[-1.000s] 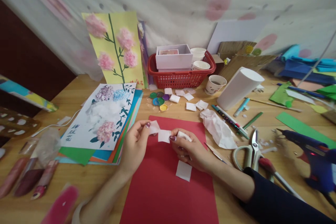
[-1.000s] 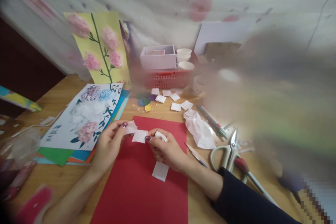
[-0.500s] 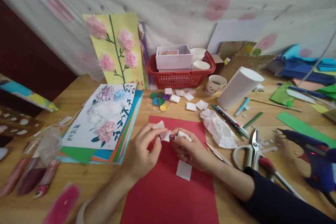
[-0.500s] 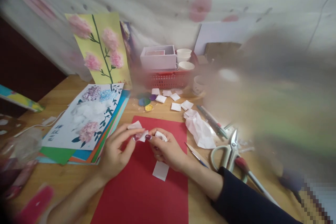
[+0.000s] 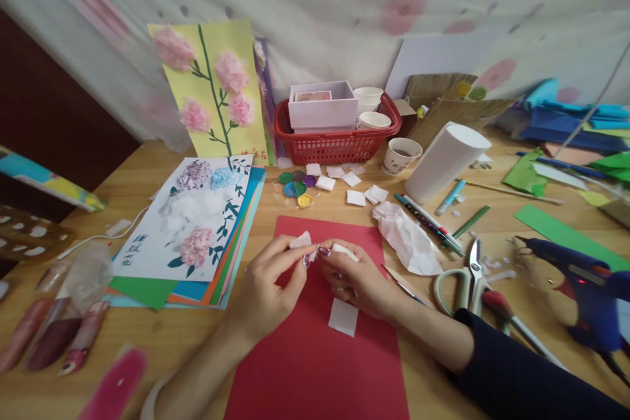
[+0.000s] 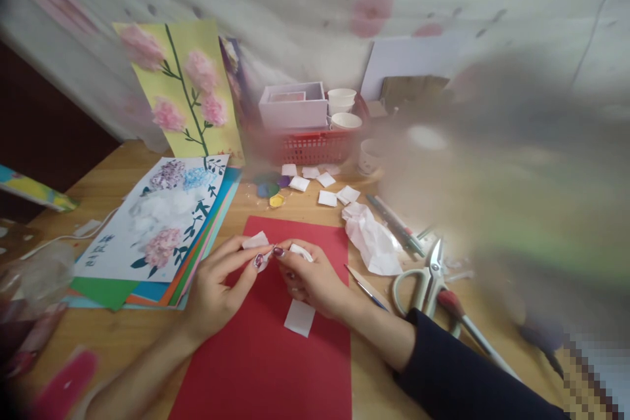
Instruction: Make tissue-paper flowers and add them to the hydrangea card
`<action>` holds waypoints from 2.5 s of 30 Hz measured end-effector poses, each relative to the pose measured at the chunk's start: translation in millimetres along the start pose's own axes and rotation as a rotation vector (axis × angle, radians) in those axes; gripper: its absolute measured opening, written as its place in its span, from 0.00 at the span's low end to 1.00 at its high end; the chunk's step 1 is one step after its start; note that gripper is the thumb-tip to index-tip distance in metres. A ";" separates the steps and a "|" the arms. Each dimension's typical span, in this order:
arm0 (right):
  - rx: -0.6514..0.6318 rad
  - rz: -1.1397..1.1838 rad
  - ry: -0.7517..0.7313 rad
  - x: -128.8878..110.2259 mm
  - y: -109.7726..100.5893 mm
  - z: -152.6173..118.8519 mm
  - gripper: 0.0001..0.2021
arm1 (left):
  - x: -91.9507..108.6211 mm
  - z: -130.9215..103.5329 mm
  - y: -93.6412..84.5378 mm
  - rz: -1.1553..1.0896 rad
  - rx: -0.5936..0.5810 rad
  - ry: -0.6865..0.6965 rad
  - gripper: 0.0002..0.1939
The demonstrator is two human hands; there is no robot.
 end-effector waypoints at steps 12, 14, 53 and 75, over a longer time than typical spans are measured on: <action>-0.029 -0.009 -0.010 0.6 -1.3 -0.3 0.12 | 1.1 0.9 -3.1 -0.021 0.022 -0.022 0.17; -0.030 -0.004 -0.019 -0.1 -1.4 0.3 0.12 | 2.6 0.6 -3.0 -0.015 0.023 -0.008 0.17; -0.007 -0.025 -0.001 -0.6 -1.2 -1.0 0.14 | 3.4 -1.1 -0.4 -0.033 -0.010 0.003 0.17; -0.015 -0.234 -0.055 -1.2 -2.7 -2.9 0.11 | -12.0 3.0 -4.7 -0.077 0.030 -0.214 0.09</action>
Point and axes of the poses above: each hand's wrist, its own z-axis towards the middle knuckle, its own y-axis out of the palm, x = y × z, the point moved 8 cm from there along z, towards the middle knuckle, and after that the axes turned 14 degrees about -y, right-handed, at the moved point
